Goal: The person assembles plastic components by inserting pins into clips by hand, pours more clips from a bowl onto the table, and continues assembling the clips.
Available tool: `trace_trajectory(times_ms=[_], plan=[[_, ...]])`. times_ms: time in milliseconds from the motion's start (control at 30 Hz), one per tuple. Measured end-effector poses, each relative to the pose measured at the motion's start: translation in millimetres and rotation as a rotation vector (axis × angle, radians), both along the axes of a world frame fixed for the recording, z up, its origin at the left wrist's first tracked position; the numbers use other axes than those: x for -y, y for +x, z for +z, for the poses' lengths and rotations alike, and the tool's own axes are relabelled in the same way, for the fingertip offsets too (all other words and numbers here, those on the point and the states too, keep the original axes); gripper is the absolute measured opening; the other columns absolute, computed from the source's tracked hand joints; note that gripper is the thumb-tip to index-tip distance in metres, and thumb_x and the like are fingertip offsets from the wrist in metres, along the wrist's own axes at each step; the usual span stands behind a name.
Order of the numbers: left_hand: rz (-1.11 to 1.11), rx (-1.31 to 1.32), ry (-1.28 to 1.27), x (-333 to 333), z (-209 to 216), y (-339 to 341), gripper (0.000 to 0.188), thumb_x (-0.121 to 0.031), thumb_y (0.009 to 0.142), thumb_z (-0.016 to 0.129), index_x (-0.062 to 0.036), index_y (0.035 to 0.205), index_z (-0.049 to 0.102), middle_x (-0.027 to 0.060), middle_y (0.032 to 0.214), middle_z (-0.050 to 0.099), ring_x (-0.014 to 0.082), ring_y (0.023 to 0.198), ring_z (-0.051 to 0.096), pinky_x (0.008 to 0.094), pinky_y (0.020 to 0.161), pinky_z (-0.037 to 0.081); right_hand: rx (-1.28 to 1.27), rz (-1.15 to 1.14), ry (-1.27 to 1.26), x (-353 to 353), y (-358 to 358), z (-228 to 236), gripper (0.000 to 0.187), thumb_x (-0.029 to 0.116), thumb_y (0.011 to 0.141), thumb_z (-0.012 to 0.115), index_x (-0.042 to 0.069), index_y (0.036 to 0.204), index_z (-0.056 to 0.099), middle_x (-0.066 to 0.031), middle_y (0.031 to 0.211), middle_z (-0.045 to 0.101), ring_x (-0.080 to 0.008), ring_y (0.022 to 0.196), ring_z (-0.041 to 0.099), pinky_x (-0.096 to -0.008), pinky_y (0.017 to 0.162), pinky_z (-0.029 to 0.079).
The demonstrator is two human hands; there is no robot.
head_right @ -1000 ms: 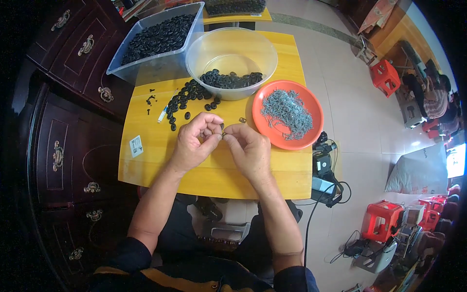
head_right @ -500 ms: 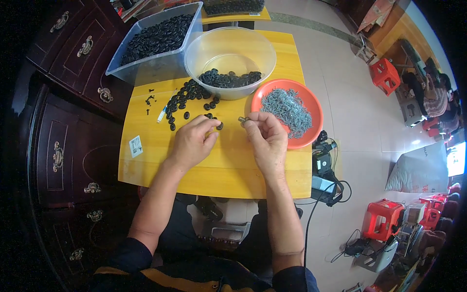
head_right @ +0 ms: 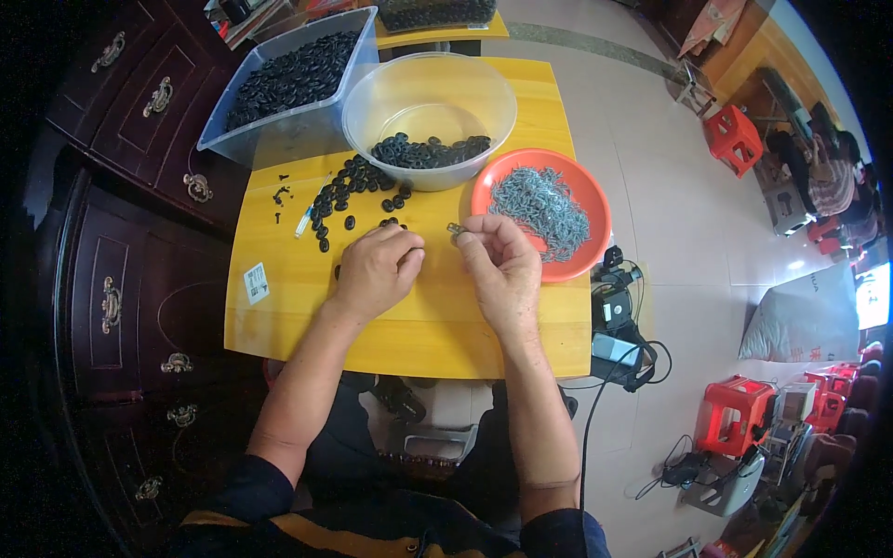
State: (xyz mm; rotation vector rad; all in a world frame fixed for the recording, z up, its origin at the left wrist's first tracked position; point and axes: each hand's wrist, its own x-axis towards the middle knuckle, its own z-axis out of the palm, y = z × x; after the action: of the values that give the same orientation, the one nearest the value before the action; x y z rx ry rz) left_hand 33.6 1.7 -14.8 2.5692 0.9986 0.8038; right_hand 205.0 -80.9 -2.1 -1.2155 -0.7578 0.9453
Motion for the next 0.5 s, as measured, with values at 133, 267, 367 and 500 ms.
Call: trace_trajectory(times_ms=[133,267,367,500], plan=[[0.003,0.276,-0.327,7,7,4,0.009,-0.003,0.088,0.067,-0.002,0.097,0.069,0.0044,0.085,0.068,0.0136,0.072,0.064,0.0274,0.068,0.051,-0.084,-0.002,0.027,-1,-6,-3,0.015,0.004,0.095,0.066,0.003,0.109,0.065,-0.0042,0.093,0.072,-0.0052,0.077,0.062,-0.0196,0.064,0.046],[-0.067,0.649,-0.616,11,-2,7,0.019,0.001,0.09,0.064,-0.0016,0.109,0.067,0.002,0.079,0.069,0.0037,0.064,0.058,0.0216,0.061,0.049,-0.266,0.014,0.052,-5,-15,-5,0.014,0.007,0.096,0.065,0.004,0.11,0.064,-0.0054,0.095,0.072,-0.007,0.077,0.061,-0.0217,0.066,0.047],[-0.113,0.706,-0.696,17,-2,13,0.024,0.002,0.091,0.064,-0.0014,0.114,0.064,-0.0014,0.079,0.067,0.0012,0.066,0.055,0.0197,0.061,0.048,-0.433,0.001,0.054,-6,-17,-6,0.015,0.008,0.096,0.065,0.005,0.111,0.063,-0.0053,0.097,0.071,-0.0088,0.081,0.063,-0.024,0.072,0.05],[-0.11,0.682,-0.659,21,6,13,0.027,0.003,0.09,0.064,-0.0017,0.117,0.063,0.0002,0.079,0.068,0.0028,0.067,0.059,0.0206,0.061,0.049,-0.55,-0.011,0.07,-8,-20,-6,0.016,0.009,0.096,0.065,0.006,0.112,0.062,-0.0058,0.098,0.07,-0.0106,0.083,0.064,-0.0266,0.076,0.053]])
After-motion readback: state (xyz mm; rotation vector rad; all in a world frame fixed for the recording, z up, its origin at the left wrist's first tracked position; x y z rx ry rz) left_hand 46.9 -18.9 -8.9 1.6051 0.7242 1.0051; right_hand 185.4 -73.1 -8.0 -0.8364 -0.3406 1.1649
